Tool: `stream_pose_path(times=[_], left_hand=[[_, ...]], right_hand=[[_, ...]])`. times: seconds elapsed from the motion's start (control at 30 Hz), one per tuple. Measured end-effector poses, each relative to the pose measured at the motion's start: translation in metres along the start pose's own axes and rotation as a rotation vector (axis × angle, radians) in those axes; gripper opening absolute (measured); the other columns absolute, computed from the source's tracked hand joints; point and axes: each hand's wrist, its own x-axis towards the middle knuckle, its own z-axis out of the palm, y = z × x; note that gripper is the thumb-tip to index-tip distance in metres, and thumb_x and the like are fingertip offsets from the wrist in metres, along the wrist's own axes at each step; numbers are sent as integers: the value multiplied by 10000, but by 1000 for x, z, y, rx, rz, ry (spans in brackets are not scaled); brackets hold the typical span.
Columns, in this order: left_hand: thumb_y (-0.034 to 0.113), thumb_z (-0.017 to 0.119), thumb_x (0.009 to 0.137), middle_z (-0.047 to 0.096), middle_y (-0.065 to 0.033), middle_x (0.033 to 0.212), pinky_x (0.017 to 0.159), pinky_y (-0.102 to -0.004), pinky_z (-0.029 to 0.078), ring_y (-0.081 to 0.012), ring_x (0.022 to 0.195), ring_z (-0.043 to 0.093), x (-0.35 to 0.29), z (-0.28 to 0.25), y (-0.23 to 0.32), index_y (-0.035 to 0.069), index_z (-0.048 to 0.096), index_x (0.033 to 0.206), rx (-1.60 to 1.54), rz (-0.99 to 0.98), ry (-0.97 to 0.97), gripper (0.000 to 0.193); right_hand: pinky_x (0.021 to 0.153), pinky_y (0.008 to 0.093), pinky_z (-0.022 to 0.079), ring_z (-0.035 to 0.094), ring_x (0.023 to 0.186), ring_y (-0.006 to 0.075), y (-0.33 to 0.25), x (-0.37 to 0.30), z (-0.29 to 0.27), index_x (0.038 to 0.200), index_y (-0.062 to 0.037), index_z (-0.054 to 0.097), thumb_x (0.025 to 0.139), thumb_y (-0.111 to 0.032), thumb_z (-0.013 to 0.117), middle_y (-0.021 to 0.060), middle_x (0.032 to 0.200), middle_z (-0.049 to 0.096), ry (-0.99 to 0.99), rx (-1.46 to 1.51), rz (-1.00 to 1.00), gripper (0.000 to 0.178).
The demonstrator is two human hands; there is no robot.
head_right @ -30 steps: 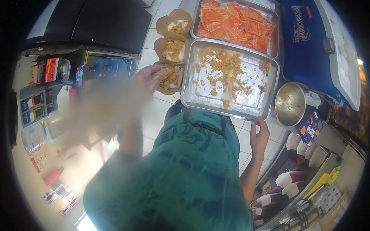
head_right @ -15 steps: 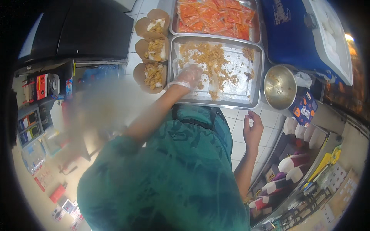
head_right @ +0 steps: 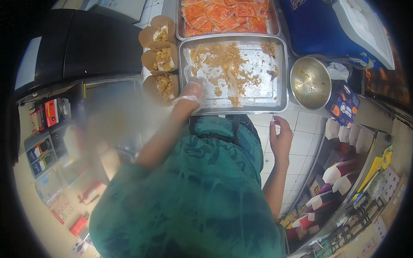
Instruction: The person assembles food orders by placing shredded chicken and scrambled eggs into paper containers, adding sauce packets, and folding the containers for takeaway. The person handles multiple containers sequentially and attaches a receipt to the final package.
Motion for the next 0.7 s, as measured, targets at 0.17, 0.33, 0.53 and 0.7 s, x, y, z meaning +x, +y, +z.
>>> stream_pose_path(times=[0.17, 0.33, 0.53, 0.7], left_hand=[[194, 610, 782, 534, -220, 1046, 812, -413, 492, -376, 940, 580, -6, 10, 21, 16, 579, 997, -161, 67, 49, 282], [69, 549, 780, 544, -219, 968, 790, -418, 495, -369, 882, 579, -6, 29, 34, 0, 570, 942, -99, 241, 125, 177], [56, 550, 758, 564, -223, 911, 754, -420, 504, -368, 852, 592, 5, 29, 36, -5, 573, 917, -29, 194, 0, 172], [152, 582, 736, 594, -224, 860, 758, -431, 499, -373, 816, 607, -15, -7, 29, -4, 607, 793, -315, 126, 80, 168]], right_hand=[[814, 370, 475, 638, 888, 280, 12, 0, -7, 1047, 16, 607, 855, -87, 595, 174, 977, 644, -7, -14, 4, 219], [819, 363, 475, 639, 899, 276, 23, 2, -14, 1052, 16, 607, 858, -90, 594, 172, 988, 645, 3, -13, 7, 222], [831, 352, 473, 637, 907, 260, 26, 5, -17, 1058, 17, 603, 865, -97, 588, 161, 1003, 644, -20, -9, 3, 225], [832, 351, 473, 636, 911, 252, 21, 12, -14, 1064, 23, 597, 869, -96, 583, 163, 1019, 640, -37, -16, -29, 229]])
